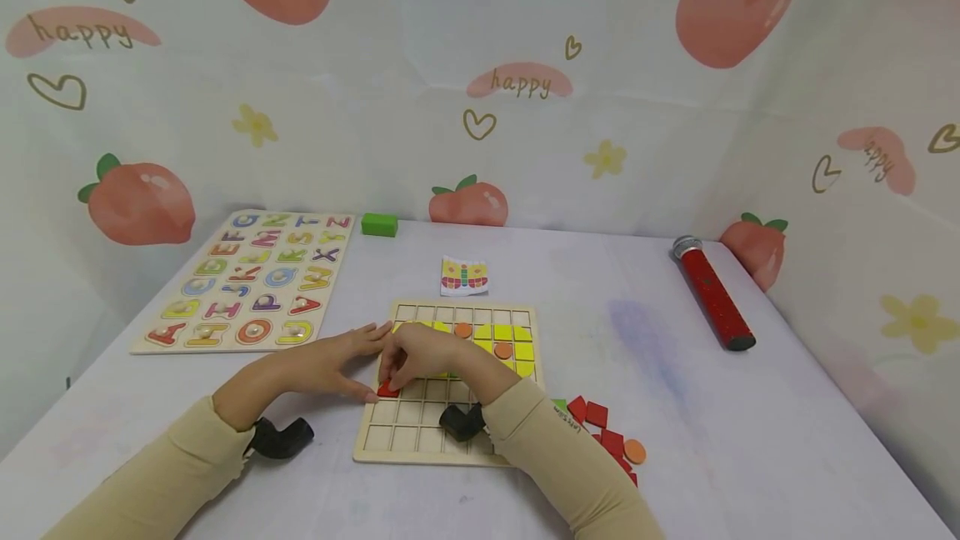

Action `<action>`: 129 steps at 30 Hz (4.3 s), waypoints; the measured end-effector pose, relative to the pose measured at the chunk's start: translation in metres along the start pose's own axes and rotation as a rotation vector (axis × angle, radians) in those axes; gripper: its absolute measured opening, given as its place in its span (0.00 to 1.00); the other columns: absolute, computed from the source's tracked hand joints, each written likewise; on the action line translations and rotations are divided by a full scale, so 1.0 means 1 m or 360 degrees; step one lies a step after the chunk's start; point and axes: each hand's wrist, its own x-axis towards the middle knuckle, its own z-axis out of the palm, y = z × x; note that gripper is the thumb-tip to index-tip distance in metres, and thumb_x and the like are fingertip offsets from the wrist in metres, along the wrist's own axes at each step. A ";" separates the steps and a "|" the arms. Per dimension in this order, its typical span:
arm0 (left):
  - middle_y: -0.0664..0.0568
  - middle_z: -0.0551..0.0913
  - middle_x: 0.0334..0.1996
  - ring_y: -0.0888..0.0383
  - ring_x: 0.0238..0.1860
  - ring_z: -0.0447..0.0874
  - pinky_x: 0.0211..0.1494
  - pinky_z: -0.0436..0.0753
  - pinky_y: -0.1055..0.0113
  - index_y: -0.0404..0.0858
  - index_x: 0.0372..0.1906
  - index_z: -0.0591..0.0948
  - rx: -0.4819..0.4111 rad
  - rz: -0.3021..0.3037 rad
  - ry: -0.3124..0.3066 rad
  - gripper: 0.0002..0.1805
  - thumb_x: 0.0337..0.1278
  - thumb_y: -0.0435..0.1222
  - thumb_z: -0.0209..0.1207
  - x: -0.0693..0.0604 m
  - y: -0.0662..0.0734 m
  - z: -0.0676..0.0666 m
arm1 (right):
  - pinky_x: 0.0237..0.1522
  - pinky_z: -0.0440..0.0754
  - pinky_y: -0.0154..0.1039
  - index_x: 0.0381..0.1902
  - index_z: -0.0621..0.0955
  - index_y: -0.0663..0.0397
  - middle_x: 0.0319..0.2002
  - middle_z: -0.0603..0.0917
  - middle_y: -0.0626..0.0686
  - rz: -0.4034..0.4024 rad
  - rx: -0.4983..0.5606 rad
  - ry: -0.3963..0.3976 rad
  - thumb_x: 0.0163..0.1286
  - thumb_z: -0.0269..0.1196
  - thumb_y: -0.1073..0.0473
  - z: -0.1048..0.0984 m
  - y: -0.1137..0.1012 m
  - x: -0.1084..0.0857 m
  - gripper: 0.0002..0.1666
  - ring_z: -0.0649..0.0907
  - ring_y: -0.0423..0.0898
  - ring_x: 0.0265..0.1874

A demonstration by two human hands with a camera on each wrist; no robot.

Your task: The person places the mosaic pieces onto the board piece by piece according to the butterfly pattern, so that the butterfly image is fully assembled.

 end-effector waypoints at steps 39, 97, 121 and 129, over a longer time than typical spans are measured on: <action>0.50 0.49 0.74 0.44 0.75 0.42 0.74 0.50 0.46 0.37 0.71 0.57 0.0050 -0.0071 0.0003 0.50 0.47 0.56 0.64 0.001 0.007 0.000 | 0.37 0.79 0.34 0.39 0.84 0.57 0.32 0.84 0.49 0.0544 0.0180 0.0533 0.58 0.67 0.56 -0.022 0.064 -0.176 0.13 0.78 0.44 0.33; 0.50 0.51 0.74 0.45 0.74 0.44 0.73 0.52 0.47 0.38 0.70 0.59 0.0058 -0.0095 0.0032 0.49 0.45 0.56 0.65 0.004 0.004 0.005 | 0.31 0.84 0.37 0.35 0.79 0.65 0.25 0.80 0.50 0.0428 0.0478 0.0329 0.61 0.64 0.62 -0.024 0.046 -0.114 0.09 0.82 0.43 0.23; 0.49 0.52 0.73 0.45 0.74 0.45 0.73 0.53 0.47 0.36 0.70 0.60 0.0080 -0.0030 0.0035 0.48 0.46 0.56 0.64 0.003 0.007 0.002 | 0.30 0.77 0.28 0.31 0.83 0.58 0.24 0.81 0.46 0.0258 0.0260 0.0287 0.56 0.68 0.64 -0.001 0.021 -0.034 0.05 0.78 0.38 0.24; 0.48 0.52 0.73 0.43 0.74 0.45 0.72 0.53 0.46 0.36 0.70 0.60 0.0063 -0.0055 0.0039 0.49 0.46 0.56 0.64 0.001 0.006 0.001 | 0.28 0.73 0.27 0.27 0.83 0.56 0.22 0.79 0.44 0.0217 0.0038 0.0313 0.56 0.68 0.62 0.002 0.021 -0.032 0.03 0.74 0.37 0.24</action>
